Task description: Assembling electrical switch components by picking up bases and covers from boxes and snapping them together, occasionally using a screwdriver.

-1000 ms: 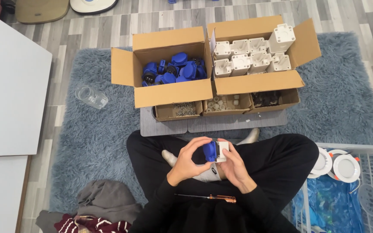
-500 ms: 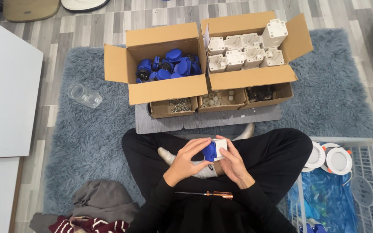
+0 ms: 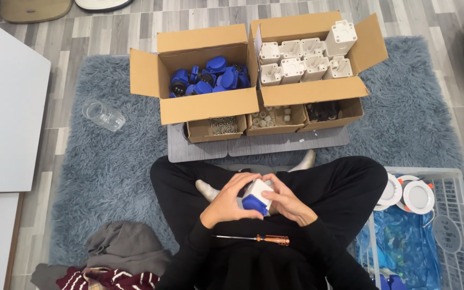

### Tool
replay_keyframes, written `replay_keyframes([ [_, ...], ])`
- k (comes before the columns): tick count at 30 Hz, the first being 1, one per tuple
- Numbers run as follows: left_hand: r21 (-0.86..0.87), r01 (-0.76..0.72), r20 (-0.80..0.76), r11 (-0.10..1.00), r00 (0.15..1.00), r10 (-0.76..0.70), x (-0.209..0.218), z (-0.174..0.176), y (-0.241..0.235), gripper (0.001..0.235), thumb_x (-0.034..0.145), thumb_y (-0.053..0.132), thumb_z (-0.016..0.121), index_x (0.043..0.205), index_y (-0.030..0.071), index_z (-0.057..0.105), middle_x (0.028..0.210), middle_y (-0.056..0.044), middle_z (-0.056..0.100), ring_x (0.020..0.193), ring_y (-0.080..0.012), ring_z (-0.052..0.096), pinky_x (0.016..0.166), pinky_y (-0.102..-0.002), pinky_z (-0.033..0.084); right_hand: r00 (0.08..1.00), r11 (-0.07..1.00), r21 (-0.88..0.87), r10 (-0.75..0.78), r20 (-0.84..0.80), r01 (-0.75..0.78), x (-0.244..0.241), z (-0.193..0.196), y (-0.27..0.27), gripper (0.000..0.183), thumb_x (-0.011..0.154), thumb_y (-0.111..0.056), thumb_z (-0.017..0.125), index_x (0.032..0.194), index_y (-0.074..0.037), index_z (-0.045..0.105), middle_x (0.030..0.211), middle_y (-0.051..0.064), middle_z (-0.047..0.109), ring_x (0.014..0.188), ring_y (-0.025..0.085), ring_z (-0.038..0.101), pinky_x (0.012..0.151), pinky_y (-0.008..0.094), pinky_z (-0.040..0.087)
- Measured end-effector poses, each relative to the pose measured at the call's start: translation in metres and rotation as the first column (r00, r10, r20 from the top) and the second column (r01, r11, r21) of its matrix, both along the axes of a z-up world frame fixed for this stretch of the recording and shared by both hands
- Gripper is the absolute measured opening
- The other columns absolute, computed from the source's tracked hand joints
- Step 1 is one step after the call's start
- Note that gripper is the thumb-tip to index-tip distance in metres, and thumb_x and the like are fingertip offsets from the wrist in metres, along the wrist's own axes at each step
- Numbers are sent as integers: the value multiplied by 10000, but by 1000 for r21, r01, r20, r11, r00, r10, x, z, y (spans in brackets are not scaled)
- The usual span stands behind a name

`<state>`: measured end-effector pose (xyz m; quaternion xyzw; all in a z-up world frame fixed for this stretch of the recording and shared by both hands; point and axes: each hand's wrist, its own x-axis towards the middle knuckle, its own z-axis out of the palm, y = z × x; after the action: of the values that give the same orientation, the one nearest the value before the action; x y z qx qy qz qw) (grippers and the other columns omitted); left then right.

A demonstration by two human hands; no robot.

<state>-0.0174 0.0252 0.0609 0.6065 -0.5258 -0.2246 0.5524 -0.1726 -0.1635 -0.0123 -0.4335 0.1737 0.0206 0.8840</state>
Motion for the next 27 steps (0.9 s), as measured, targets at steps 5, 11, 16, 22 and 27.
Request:
replay_keyframes([
  [5, 68, -36, -162, 997, 986, 47, -12, -35, 6, 1021, 632, 411, 1076, 1450, 2, 622, 1341, -225, 716, 1266, -425, 687, 1101, -553, 509, 996, 995, -52, 90, 24, -89, 12, 9, 1, 396, 1015, -204, 757, 1255, -103, 459, 1065, 93, 681, 816, 156, 749, 730, 316, 675],
  [11, 48, -209, -417, 977, 885, 210, -11, -72, 15, 998, 591, 367, 1122, 1400, 49, 632, 1222, -134, 792, 1147, -242, 721, 1046, -435, 525, 972, 704, -701, 227, 66, -116, 42, 87, -36, 313, 1037, -246, 736, 1233, -32, 620, 1291, 251, 737, 1216, 383, 692, 1039, 555, 537],
  [16, 43, -279, -517, 959, 815, 261, -12, -62, 25, 962, 641, 365, 1100, 1402, 37, 610, 1182, -132, 785, 1092, -221, 711, 976, -397, 545, 970, 326, -936, 152, 192, 134, 72, 148, -80, 297, 1003, -214, 808, 1230, -47, 717, 1343, 228, 731, 1251, 418, 707, 1045, 533, 546],
  [22, 73, -321, -625, 944, 723, 294, -22, -68, 29, 799, 799, 328, 988, 1422, 68, 560, 1187, -79, 674, 1096, -201, 633, 935, -378, 521, 931, -122, -949, 194, -310, -290, 120, 136, -116, 676, 1192, -532, 344, 1461, -7, 673, 1478, 329, 652, 1380, 531, 618, 1164, 642, 459],
  [27, 3, -349, -833, 937, 518, 196, -32, -59, 26, 636, 933, 333, 825, 1426, 75, 517, 1126, -37, 614, 996, -126, 620, 852, -283, 559, 807, -167, -802, 49, -588, -574, 153, 112, -130, 833, 1098, -638, 194, 1512, -112, 689, 1454, 266, 711, 1356, 515, 657, 1133, 648, 492],
])
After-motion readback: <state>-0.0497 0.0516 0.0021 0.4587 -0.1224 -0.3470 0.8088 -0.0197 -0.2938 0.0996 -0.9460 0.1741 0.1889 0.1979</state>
